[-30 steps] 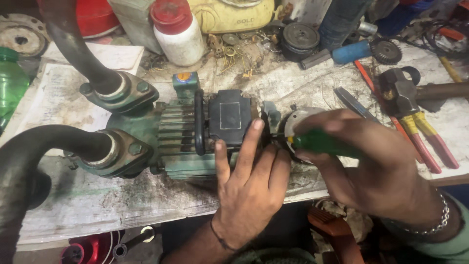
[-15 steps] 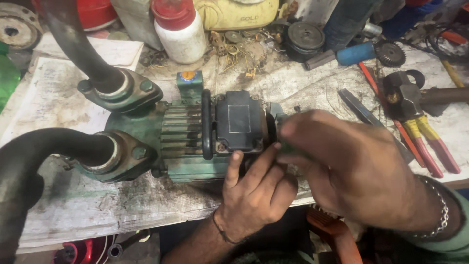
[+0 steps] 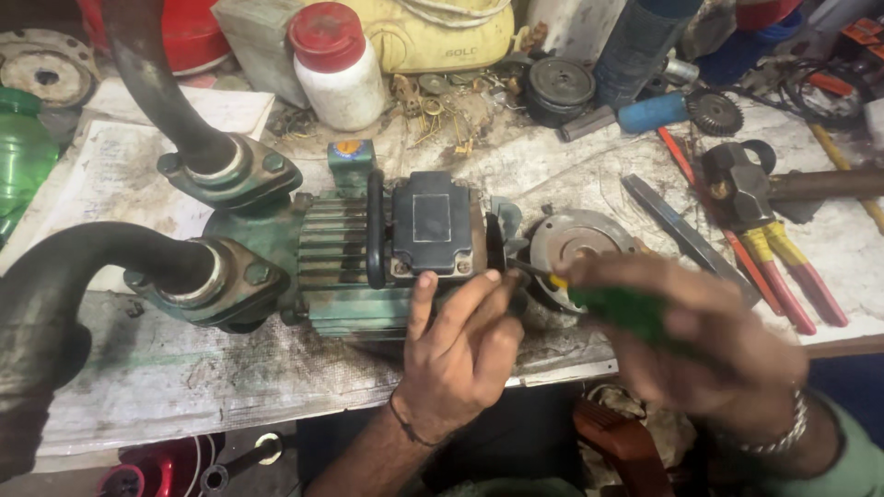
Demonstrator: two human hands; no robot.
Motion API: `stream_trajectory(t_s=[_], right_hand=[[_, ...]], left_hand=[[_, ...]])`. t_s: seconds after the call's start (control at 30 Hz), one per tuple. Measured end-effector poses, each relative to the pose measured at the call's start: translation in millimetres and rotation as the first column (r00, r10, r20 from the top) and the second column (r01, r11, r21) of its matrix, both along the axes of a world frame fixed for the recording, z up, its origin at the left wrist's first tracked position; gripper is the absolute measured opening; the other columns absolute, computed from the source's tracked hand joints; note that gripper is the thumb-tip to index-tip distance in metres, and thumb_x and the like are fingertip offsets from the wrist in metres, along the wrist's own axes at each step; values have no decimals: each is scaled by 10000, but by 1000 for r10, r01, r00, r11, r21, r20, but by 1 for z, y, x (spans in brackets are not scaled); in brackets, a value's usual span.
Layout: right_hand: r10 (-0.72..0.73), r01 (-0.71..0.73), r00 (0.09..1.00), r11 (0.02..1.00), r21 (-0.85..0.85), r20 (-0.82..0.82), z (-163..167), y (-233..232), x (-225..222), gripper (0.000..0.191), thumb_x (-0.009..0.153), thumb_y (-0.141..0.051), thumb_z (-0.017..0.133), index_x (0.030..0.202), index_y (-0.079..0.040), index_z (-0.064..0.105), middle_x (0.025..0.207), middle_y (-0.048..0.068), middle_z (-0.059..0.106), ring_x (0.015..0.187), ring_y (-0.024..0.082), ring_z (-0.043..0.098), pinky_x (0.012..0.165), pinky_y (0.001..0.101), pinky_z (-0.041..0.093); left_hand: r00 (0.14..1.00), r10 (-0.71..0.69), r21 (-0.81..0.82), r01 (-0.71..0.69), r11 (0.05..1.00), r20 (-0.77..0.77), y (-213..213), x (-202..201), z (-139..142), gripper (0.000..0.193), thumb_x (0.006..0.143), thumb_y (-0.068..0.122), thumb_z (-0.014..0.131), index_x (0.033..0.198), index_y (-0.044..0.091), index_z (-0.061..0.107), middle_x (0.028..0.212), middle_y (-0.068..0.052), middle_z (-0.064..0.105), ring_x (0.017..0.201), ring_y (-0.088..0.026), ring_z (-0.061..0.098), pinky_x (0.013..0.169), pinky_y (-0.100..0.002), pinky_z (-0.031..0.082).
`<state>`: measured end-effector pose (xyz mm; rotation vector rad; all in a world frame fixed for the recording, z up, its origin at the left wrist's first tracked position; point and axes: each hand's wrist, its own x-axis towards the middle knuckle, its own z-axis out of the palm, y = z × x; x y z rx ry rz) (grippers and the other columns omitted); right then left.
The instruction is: The person works on a green electric motor pump at a cluttered workbench. They hold the motor and tap its shaft with a hammer, pick up and fit fan blades and a metal flange plate, use pliers and a screwdriver on the motor parts, and press components together by hand.
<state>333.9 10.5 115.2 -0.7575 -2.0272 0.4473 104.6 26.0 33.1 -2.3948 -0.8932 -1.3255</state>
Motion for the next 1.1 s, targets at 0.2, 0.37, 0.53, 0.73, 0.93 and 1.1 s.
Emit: stream_trajectory(t_s=[0.2,0.37,0.53,0.73,0.93,1.1], right_hand=[[26,-140,960,907,-398,-280,-70,-41,40,512,1007,-292,422,1327,75,583,817,-8,754,669,157,717,1066,381,591],[-39,44,940,999,8,-340,-77,-25,43,367,973,-63,642,1284,-108,452,1111,97,664,957,309,693,992,438,661],[-506,575,800,801,169,-323,-52,-21,55,604,1112,104,710,1446,-186,300,1312,134,569,1139,260,664,1016,367,609],[-786,775,604,618,131,132,-53,18,88,317,987,1,844,1165,-25,582,1144,161,696,1041,229,722,894,350,600],[-708,706,604,689,166,366,-38,22,61,391,890,-193,856,1182,-14,668,1196,173,701,1145,308,679,1002,411,550],[-132,161,945,984,-72,299,-55,25,7,806,954,-531,611,1465,71,449,1400,318,554,1245,439,585,1033,493,476]], left_hand=[[999,-31,-58,33,998,24,-2,1,0,172,995,37,659,918,124,532,1195,-91,783,1292,-253,616,1279,-526,210],[998,-32,-79,36,996,58,-2,3,5,253,993,36,746,1070,102,513,1261,-94,747,1294,-261,578,1273,-540,210],[999,-23,-151,29,988,46,-15,1,15,426,977,157,846,1204,102,489,1389,-107,675,1341,-290,542,1283,-530,252],[990,-24,-179,49,983,141,3,-26,56,893,811,470,868,1393,-16,397,1427,-216,561,1351,-384,460,1217,-535,270],[997,-1,-257,-19,966,-80,46,-41,94,906,937,609,669,1469,-77,409,1391,-279,616,1323,-379,580,1166,-514,443],[990,-8,-302,-36,953,-143,62,-29,98,762,966,585,676,1341,-68,562,1157,-233,698,1123,-336,658,1032,-506,493]])
